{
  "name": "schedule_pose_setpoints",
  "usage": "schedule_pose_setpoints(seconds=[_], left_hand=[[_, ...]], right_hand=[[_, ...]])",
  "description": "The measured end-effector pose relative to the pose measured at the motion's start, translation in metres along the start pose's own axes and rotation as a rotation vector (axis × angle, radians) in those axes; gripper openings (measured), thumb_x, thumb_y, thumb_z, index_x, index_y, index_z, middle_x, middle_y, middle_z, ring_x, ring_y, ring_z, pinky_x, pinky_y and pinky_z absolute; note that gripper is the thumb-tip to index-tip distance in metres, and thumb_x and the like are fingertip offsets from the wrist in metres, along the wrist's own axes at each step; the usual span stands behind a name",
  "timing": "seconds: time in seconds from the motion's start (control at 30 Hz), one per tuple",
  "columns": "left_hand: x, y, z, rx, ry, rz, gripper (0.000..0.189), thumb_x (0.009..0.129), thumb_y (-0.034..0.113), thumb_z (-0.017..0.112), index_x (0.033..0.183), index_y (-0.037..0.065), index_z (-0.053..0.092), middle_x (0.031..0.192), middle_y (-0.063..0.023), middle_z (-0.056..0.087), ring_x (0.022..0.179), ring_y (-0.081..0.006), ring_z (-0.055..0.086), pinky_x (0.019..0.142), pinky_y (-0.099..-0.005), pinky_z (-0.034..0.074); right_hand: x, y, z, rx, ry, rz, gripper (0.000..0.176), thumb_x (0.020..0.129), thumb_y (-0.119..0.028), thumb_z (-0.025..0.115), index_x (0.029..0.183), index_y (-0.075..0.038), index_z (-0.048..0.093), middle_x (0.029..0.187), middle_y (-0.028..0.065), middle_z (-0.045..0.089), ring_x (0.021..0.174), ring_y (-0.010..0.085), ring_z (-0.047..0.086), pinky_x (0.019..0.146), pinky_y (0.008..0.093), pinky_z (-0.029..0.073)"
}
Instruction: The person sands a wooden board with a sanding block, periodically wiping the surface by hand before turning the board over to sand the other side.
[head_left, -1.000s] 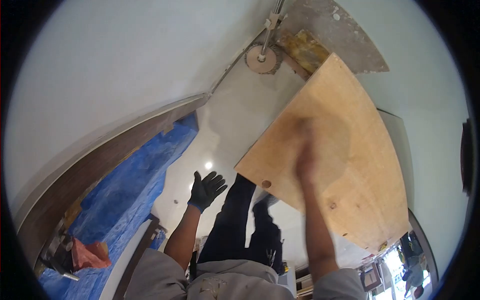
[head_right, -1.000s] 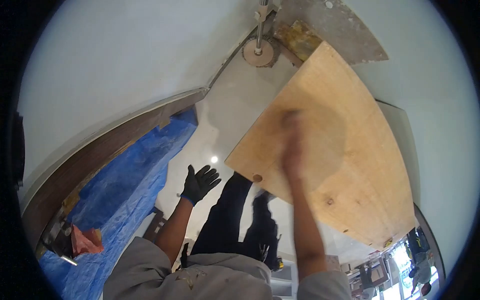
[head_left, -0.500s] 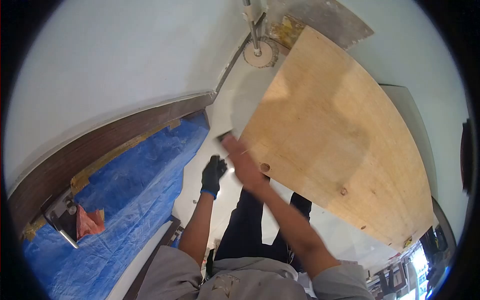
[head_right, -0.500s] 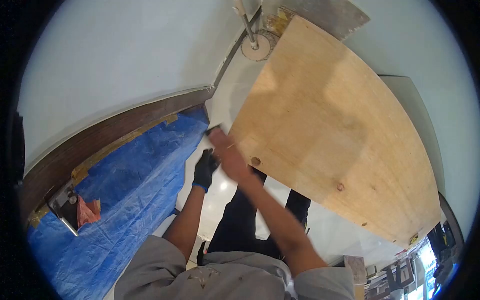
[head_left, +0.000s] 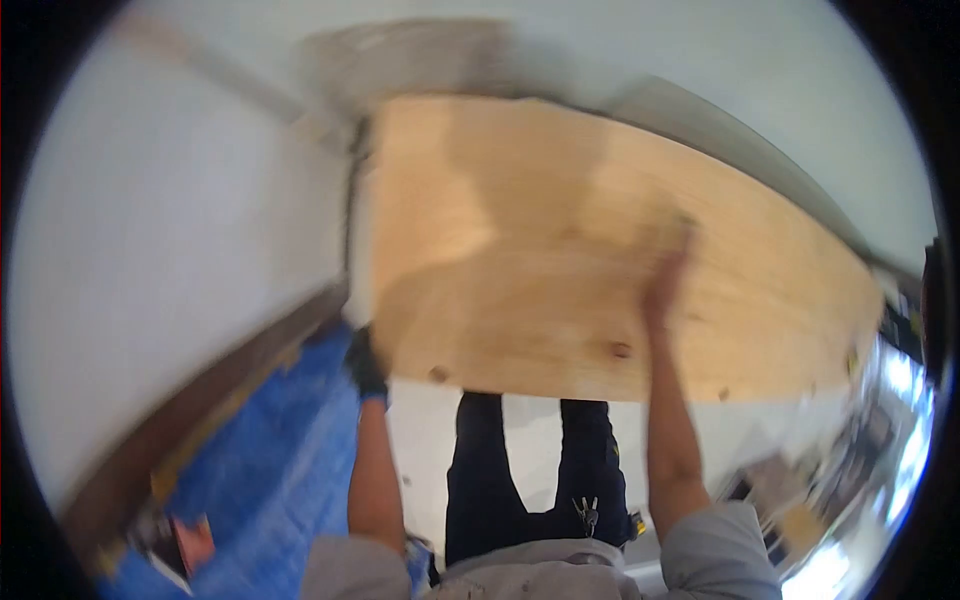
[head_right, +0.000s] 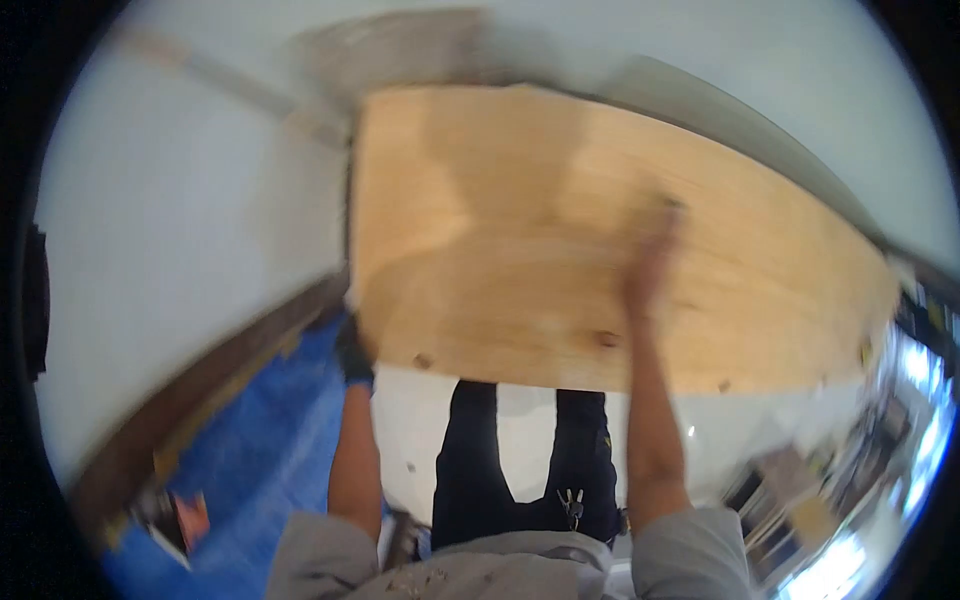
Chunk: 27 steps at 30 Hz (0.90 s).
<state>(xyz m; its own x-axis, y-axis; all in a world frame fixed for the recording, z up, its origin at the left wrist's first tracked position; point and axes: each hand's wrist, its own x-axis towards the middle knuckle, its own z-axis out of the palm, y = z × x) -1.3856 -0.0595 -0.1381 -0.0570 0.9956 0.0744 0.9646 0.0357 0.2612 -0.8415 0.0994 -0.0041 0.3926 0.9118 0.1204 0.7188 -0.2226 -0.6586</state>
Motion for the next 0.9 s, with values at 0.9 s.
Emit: schedule_pose_setpoints(seconds=[0.9], left_hand=[[0.258, 0.536, 0.046, 0.182, -0.035, 0.594, 0.061, 0.094, 0.041, 0.044, 0.138, -0.001, 0.038, 0.144, -0.0278, 0.033, 0.137, -0.0418, 0.025, 0.113, -0.0582, 0.007]], right_hand=[[0.047, 0.209, -0.121, -0.252, 0.366, 0.189, 0.054, 0.085, 0.001, 0.042, 0.139, 0.003, 0.036, 0.145, 0.0202, 0.036, 0.139, 0.0359, 0.027, 0.114, 0.045, 0.022]])
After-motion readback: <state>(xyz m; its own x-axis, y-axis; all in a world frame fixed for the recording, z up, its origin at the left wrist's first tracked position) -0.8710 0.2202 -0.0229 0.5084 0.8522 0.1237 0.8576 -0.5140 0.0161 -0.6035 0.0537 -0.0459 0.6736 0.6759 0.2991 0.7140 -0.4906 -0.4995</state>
